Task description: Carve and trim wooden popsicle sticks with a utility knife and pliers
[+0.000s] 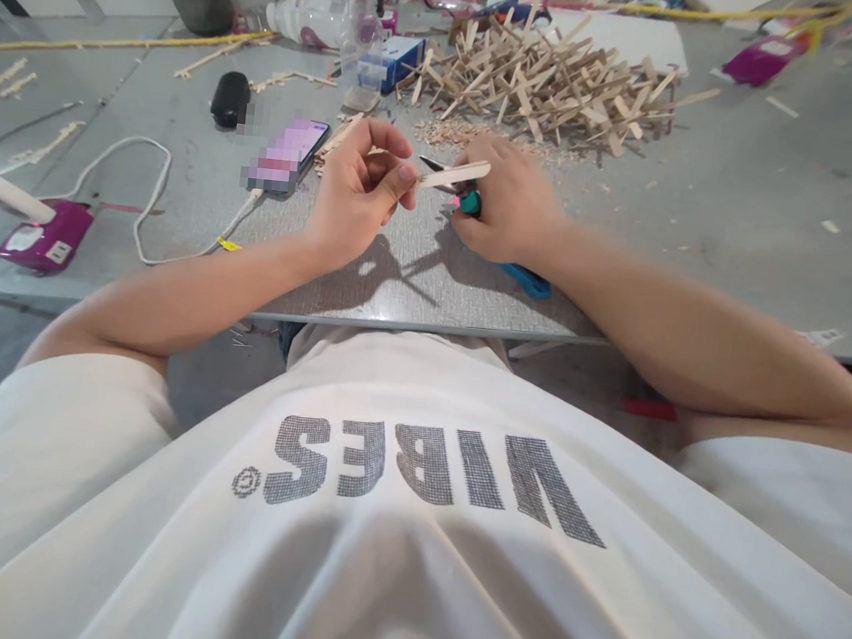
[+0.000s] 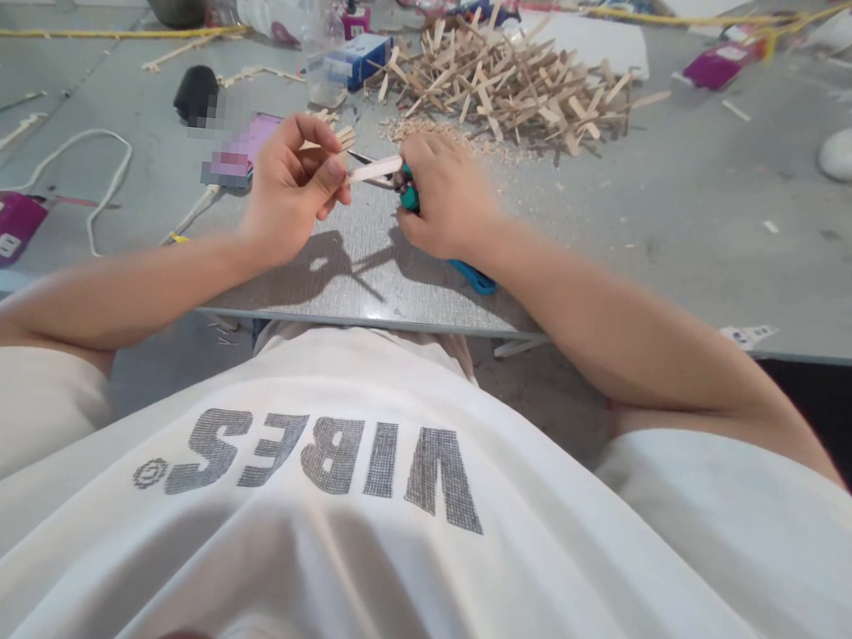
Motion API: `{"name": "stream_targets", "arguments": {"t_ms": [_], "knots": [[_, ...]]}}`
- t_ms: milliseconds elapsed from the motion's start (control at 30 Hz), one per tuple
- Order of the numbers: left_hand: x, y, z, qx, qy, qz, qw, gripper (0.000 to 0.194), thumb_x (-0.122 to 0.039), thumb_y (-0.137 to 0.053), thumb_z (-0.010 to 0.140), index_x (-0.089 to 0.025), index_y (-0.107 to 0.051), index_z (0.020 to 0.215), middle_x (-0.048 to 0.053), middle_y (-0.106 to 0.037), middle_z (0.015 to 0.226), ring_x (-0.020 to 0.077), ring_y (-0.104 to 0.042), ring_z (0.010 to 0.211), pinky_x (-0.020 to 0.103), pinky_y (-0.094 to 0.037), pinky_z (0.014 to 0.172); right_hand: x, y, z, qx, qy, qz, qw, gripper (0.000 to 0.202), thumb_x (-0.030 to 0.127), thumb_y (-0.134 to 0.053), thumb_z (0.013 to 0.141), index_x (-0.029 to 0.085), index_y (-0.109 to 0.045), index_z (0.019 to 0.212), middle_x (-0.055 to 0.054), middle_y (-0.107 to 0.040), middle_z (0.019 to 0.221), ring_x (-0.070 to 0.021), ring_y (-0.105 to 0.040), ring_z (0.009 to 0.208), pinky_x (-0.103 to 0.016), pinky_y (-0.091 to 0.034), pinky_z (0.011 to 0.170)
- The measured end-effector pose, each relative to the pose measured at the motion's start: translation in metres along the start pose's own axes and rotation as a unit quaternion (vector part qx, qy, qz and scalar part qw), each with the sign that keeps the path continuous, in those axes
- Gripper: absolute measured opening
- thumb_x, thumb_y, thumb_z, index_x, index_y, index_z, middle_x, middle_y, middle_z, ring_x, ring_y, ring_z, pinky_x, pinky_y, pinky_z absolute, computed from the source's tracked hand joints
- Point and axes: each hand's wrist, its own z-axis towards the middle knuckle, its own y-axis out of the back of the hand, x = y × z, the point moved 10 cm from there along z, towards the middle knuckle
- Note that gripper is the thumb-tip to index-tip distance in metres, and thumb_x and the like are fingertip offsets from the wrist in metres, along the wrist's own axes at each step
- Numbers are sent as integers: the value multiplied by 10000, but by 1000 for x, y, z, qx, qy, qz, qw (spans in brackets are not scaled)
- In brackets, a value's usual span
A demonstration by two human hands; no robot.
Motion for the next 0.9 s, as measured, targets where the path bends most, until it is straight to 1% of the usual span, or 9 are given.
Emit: {"name": "stream_targets", "arguments": {"t_ms": [133, 267, 367, 467, 533, 633, 700, 800, 900], "knots": [[-4, 0, -5, -5, -4, -6, 1000, 410, -578, -836, 1049, -317, -527, 987, -57, -649, 718, 141, -644, 572, 305, -458, 492, 5, -2, -1, -18, 13, -16, 1000, 351, 319, -616, 929, 316, -582, 1278, -157, -649, 1366, -431, -566, 1301, -587, -473, 1103], [-13, 0, -4, -9, -26, -9, 1000, 559, -730, -829, 1000, -311, -465, 936, -45, -618, 744, 153, -689, 636, 326, -531, 550, 8, -2, -1, -11, 15, -22, 1000, 360, 308, -610, 917, 329, -580, 1275, -131, -643, 1357, -444, -577, 1306, -587, -484, 1076], [-30, -1, -2, -16, -66, -31, 997, 667, -870, -795, 940, -305, -442, 908, -53, -561, 724, 138, -665, 623, 335, -572, 585, 8, 3, -1, 1, 15, -19, 1000, 362, 283, -601, 919, 303, -555, 1277, -176, -638, 1398, -428, -567, 1313, -572, -477, 1108], [-50, 0, -5, -27, -123, -77, 989, 690, -839, -850, 916, -296, -426, 873, -65, -543, 723, 99, -591, 573, 332, -604, 606, 9, 12, -2, -5, 23, -17, 1000, 312, 276, -572, 945, 312, -532, 1253, -193, -631, 1420, -418, -540, 1327, -570, -456, 1144], [-55, 1, -8, -35, -138, -63, 988, 694, -845, -825, 937, -294, -409, 870, -61, -546, 735, 95, -569, 558, 335, -604, 599, 10, 16, -3, -5, 25, -18, 1000, 276, 283, -569, 950, 312, -520, 1220, -195, -623, 1428, -412, -533, 1333, -567, -447, 1157], [-51, 1, -8, -47, -126, 12, 991, 682, -901, -682, 998, -302, -370, 902, -49, -543, 748, 128, -623, 588, 339, -588, 602, 13, 15, -4, 6, 28, -9, 1000, 258, 319, -615, 929, 313, -502, 1161, -181, -632, 1421, -413, -541, 1341, -565, -448, 1151], [-47, 3, -7, -49, -119, 45, 991, 624, -821, -670, 1048, -304, -348, 910, -46, -545, 748, 144, -664, 615, 332, -581, 622, 15, 13, -4, 18, 37, 9, 999, 279, 334, -656, 896, 313, -493, 1121, -181, -650, 1396, -425, -559, 1332, -561, -455, 1124], [-45, 4, -5, -31, -114, 69, 991, 561, -636, -737, 1069, -303, -321, 892, -50, -554, 727, 150, -684, 630, 323, -578, 648, 15, 9, -5, 45, 53, 27, 997, 302, 332, -684, 865, 320, -480, 1087, -177, -675, 1322, -424, -595, 1253, -555, -475, 1055], [-40, 6, -3, -12, -97, 112, 989, 556, -559, -787, 1050, -304, -327, 869, -42, -585, 715, 164, -697, 658, 332, -594, 676, 12, 2, -6, 83, 61, 21, 994, 300, 304, -673, 858, 312, -455, 1065, -150, -680, 1206, -395, -624, 1127, -529, -490, 974]]}}
